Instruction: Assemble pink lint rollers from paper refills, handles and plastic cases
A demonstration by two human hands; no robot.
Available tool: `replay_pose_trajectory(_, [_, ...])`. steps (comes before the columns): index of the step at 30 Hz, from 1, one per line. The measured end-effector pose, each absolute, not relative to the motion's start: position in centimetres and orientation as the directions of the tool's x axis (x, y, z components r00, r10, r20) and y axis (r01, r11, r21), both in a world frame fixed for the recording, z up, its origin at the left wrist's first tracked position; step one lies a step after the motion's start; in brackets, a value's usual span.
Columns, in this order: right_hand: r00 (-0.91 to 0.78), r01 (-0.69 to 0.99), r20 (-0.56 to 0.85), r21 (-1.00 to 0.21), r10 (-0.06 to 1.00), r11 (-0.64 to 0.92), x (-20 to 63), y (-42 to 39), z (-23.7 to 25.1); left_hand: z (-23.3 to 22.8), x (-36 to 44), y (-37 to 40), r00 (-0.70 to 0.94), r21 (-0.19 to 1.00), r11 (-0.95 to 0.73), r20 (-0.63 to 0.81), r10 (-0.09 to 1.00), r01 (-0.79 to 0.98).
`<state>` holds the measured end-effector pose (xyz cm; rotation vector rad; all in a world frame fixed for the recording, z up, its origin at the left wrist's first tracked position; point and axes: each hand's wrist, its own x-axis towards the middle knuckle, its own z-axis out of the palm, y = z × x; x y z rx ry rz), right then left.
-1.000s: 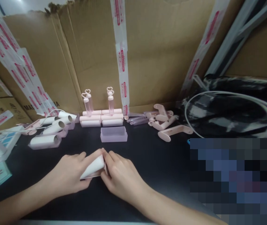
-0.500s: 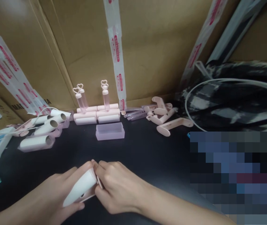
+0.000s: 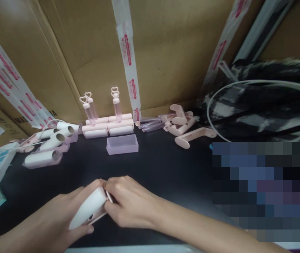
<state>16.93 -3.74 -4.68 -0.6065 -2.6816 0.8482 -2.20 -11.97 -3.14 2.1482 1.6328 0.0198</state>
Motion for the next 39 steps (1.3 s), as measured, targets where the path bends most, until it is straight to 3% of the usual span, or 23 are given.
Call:
replay_pose_trajectory(5, [-0.850,0.330,0.065,-0.708,0.523,0.624,17.2,-3.8,-4.3,-3.4,-2.1,-11.8,0.323,0.222,-0.278,-0.204,0.924,0.935])
replay_pose_trajectory(8, [-0.803,0.291,0.005,-0.869,0.596,0.399,17.3,-4.1,-4.4,-3.6,-2.2,-11.1,0.290,0.188,-0.273,-0.067,0.955,0.943])
replay_pose_trajectory(12, [-0.751,-0.038,0.067,-0.998,0.657,0.059,16.9,-4.0,-5.6,-3.3,-2.7,-9.7,0.267,0.328,-0.310,0.171,0.948,0.893])
replay_pose_trajectory(15, [-0.732,-0.172,0.135,-0.985,0.668,0.011,16.2,-3.4,-6.6,-2.9,-2.8,-9.3,0.243,0.495,-0.336,0.243,0.939,0.801])
replay_pose_trajectory(21, [-0.676,-0.238,0.246,-0.965,0.695,0.111,15.6,-3.1,-6.7,-3.4,-2.3,-9.0,0.210,0.738,-0.299,0.214,0.954,0.605])
replay_pose_trajectory(26, [-0.413,-0.131,0.441,-0.895,0.797,0.426,17.8,-0.7,-4.3,-5.1,-2.7,-4.3,0.311,0.834,-0.440,0.344,0.886,0.333])
replay_pose_trajectory(29, [-0.287,0.034,0.561,-0.804,0.777,0.593,19.6,2.0,-2.4,-6.4,-2.5,-0.4,0.211,0.774,-0.386,0.323,0.923,0.501])
replay_pose_trajectory(32, [-0.338,0.110,0.612,-0.729,0.715,0.676,20.0,4.4,-1.2,-7.7,-2.2,2.2,0.163,0.754,-0.346,0.309,0.937,0.559])
replay_pose_trajectory(35, [-0.513,0.209,0.587,-0.623,0.626,0.754,19.1,5.6,-0.7,-8.7,-2.5,2.7,0.188,0.814,-0.355,0.301,0.935,0.460])
replay_pose_trajectory(39, [-0.721,0.358,0.465,-0.383,0.513,0.851,17.1,5.3,-0.7,-9.5,-4.3,1.0,0.271,0.888,-0.368,0.295,0.916,0.277])
